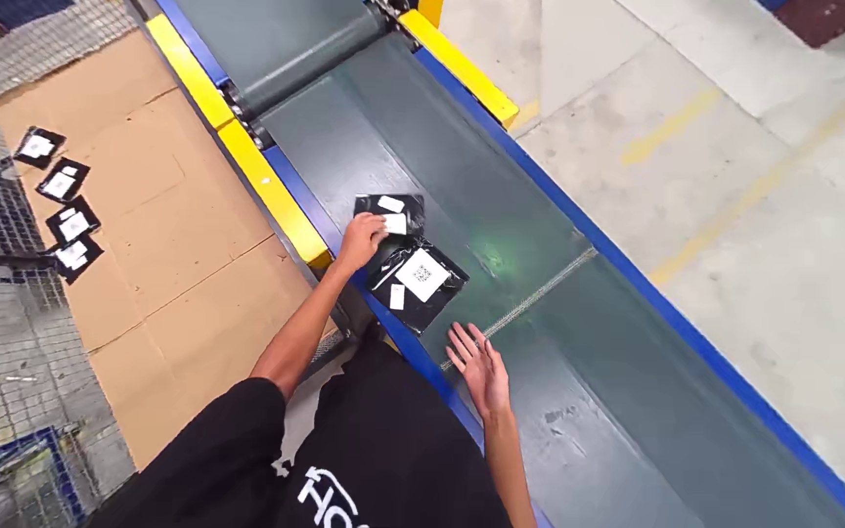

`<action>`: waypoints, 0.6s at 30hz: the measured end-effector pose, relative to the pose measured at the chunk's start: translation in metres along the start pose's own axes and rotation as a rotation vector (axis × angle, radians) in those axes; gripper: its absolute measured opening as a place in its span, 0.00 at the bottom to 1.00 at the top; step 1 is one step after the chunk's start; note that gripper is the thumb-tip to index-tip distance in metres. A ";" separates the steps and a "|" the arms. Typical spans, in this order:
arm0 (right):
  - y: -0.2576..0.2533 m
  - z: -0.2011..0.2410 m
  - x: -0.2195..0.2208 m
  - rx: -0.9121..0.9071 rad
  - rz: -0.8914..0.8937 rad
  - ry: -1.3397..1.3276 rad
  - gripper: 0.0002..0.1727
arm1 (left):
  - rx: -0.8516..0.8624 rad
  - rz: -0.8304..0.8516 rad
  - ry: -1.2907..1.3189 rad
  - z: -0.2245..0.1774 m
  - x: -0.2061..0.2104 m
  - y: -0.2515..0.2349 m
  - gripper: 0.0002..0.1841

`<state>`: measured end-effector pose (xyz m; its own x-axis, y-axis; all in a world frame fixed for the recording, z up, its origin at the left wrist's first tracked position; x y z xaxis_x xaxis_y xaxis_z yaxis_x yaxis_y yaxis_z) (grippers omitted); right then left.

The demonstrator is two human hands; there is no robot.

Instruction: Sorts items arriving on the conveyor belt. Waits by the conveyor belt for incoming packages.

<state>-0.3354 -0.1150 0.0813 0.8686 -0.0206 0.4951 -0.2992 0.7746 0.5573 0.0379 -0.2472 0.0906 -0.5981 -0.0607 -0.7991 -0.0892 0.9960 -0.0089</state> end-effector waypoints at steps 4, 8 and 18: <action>-0.005 0.004 0.002 0.009 -0.175 0.068 0.33 | 0.130 0.324 0.061 -0.065 0.058 0.070 0.21; -0.007 0.008 -0.003 0.013 -0.379 0.162 0.31 | 0.002 0.261 0.269 -0.099 0.093 0.115 0.38; 0.006 0.004 -0.004 -0.110 -0.383 0.514 0.25 | -0.583 0.238 0.780 -0.115 0.094 0.138 0.48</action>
Point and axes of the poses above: each hand's wrist, its own y-axis away from the middle knuckle, its own x-axis out of the palm, z = x × y, the point moved 4 cm from there along -y, towards the middle knuckle, and after that the axes turned 4 degrees about -y, right-handed, at the moved point
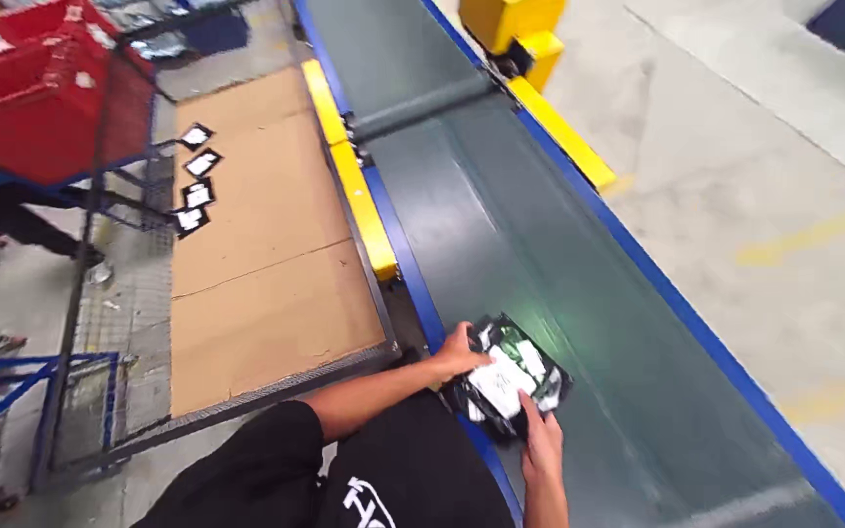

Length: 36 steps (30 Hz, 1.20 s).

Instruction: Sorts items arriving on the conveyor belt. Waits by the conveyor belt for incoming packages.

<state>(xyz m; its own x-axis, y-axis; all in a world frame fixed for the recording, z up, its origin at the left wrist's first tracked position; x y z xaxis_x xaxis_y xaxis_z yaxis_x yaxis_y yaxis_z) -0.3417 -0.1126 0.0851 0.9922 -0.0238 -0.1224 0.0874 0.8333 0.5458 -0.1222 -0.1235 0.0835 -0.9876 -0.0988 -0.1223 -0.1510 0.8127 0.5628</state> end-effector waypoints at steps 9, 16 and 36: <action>0.026 0.009 0.014 -0.094 0.289 -0.151 0.17 | 0.171 0.279 0.089 0.005 -0.054 0.024 0.23; 0.014 -0.006 0.022 0.032 0.469 -0.165 0.21 | 0.200 -0.860 0.760 0.023 -0.334 0.068 0.33; 0.002 -0.025 -0.004 0.104 0.378 -0.093 0.21 | -0.273 -0.647 -0.002 0.192 -0.219 0.074 0.19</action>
Point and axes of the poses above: each hand's wrist, its own y-axis away from the middle knuckle, its own x-axis out of the palm, z = x × y, the point moved 4 cm from there along -y, towards the middle knuckle, and after that the axes turned 4 degrees about -y, right-handed, at the moved point
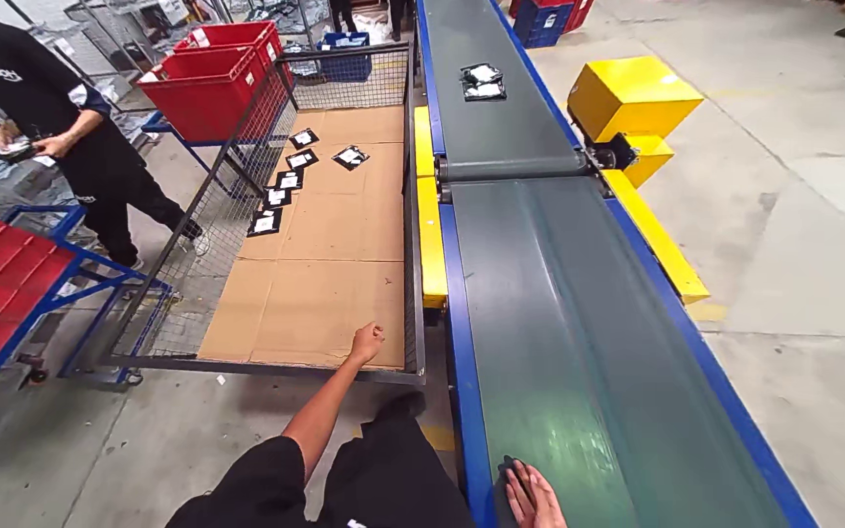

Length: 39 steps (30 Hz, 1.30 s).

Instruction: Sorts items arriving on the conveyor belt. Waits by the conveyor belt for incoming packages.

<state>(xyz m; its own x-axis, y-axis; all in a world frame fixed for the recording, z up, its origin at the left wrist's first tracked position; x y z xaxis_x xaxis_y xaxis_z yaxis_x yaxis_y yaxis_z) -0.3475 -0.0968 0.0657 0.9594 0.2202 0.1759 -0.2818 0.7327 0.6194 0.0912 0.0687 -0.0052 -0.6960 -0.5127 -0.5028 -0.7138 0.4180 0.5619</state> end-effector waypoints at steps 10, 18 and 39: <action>0.019 0.026 0.001 -0.023 0.255 -0.239 0.18 | 0.419 -0.035 -0.222 -0.104 0.040 0.021 0.17; 0.026 -0.004 -0.025 0.183 -0.030 -0.053 0.21 | 0.796 -0.096 -0.182 -0.208 0.083 0.067 0.16; 0.058 0.027 -0.115 -0.101 -0.084 -0.090 0.18 | 1.047 0.867 -0.861 -0.213 0.243 0.152 0.14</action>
Point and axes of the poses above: each hand's wrist, its own y-axis away from the middle knuckle, its own x-axis out of the palm, z = x × y, the point moved 4 cm from there along -y, towards the middle knuckle, and after that the axes turned 4 degrees about -y, right-handed, at the moved point
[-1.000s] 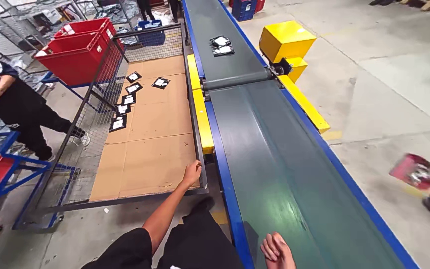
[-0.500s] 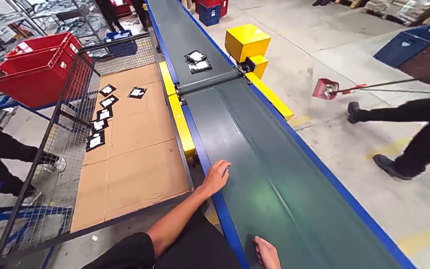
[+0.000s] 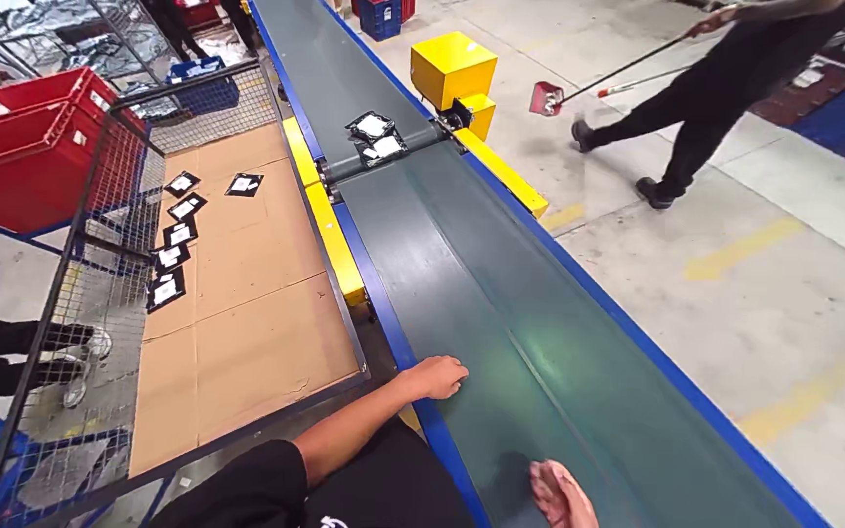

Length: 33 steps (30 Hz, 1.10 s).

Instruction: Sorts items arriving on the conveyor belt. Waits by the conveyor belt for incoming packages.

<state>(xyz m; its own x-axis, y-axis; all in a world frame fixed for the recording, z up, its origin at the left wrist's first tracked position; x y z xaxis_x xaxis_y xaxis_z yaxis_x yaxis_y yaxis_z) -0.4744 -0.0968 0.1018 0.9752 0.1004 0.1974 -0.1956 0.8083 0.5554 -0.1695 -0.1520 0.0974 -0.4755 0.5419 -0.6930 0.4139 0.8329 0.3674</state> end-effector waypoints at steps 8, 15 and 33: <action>0.025 0.015 0.012 -0.105 0.161 -0.143 0.27 | -0.015 -0.254 0.002 -0.003 -0.042 0.019 0.15; -0.010 -0.029 0.002 0.158 -0.200 -0.021 0.12 | -0.130 -0.243 -0.168 0.013 -0.027 0.011 0.17; -0.029 -0.049 0.027 0.258 -0.147 0.296 0.16 | -0.227 -0.557 -0.035 0.037 -0.121 0.002 0.21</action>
<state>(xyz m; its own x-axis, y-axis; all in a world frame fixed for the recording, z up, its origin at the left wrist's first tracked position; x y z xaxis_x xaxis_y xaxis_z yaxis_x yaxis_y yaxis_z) -0.4368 -0.0892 0.0516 0.9750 0.1876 -0.1188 -0.0351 0.6587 0.7516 -0.0829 -0.2200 0.1589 -0.5459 0.0160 -0.8377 -0.0687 0.9956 0.0638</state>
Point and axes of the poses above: each hand's wrist, its own y-axis away from the middle knuckle, its own x-axis out of the palm, z = x × y, the point moved 4 cm from there along -y, towards the middle knuckle, and after that the axes turned 4 degrees about -y, right-handed, at the moved point
